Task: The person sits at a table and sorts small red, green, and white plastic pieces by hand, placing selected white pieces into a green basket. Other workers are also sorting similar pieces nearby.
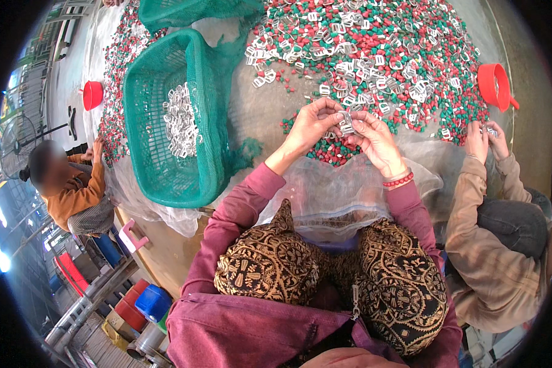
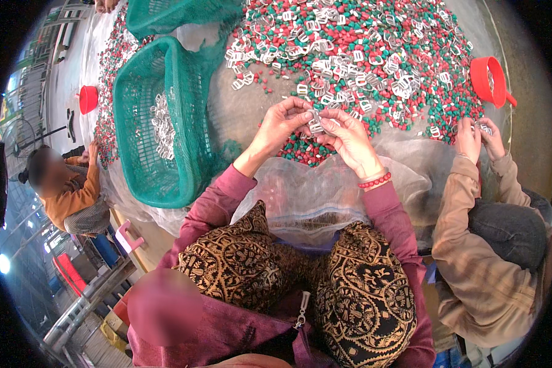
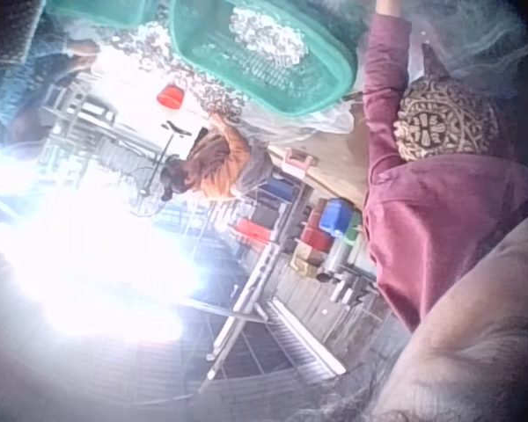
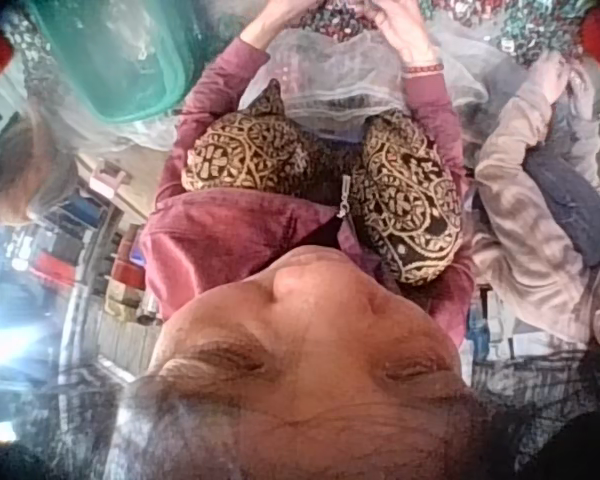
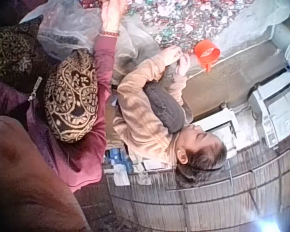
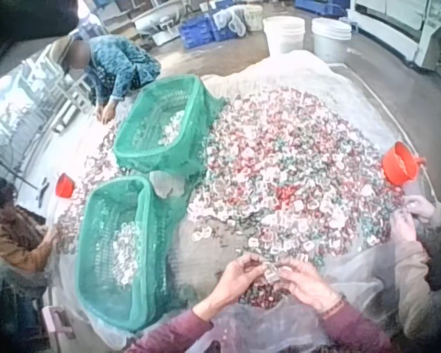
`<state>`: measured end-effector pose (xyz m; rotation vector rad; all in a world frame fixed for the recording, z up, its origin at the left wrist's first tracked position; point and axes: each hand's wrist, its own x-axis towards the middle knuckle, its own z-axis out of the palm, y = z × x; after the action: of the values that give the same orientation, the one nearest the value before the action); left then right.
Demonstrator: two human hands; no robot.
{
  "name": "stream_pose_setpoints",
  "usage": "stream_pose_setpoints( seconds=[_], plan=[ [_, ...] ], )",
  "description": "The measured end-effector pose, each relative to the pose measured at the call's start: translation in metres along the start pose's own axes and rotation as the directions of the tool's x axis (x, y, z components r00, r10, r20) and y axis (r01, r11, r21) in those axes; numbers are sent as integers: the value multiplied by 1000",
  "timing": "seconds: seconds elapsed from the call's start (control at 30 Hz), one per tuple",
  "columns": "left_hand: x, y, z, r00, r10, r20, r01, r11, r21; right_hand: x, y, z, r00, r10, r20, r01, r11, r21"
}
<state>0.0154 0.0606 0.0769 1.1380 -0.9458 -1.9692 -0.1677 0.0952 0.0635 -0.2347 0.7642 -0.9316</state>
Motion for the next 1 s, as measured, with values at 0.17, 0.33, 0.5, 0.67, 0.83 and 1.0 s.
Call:
stream_pose_setpoints(
  seconds=[0.17,0.33,0.5,0.67,0.83,1.0],
  plan=[
    [-2,-1,-1,999,-15,47,0,955,298,5,0,-8,996,26,-84,-25,1000,16],
    [-11,17,-14,967,-65,248,100,986,-132,3,-5,-36,927,-159,-341,172,985,11],
    [-9,27,-44,990,-66,128,97,961,-258,-16,-44,-41,990,-100,-103,121,969,217],
    [-1,-16,-56,986,-111,-124,153,899,411,-3,-42,-31,966,-89,-242,-13,920,-391],
    [-20,-49,-30,973,221,59,-170,527,833,24,2,-15,968,-249,33,116,325,-939],
    [-11,-53,-36,949,314,31,-159,391,906,31,28,-18,958,-196,207,160,-231,-960]
  ],
)
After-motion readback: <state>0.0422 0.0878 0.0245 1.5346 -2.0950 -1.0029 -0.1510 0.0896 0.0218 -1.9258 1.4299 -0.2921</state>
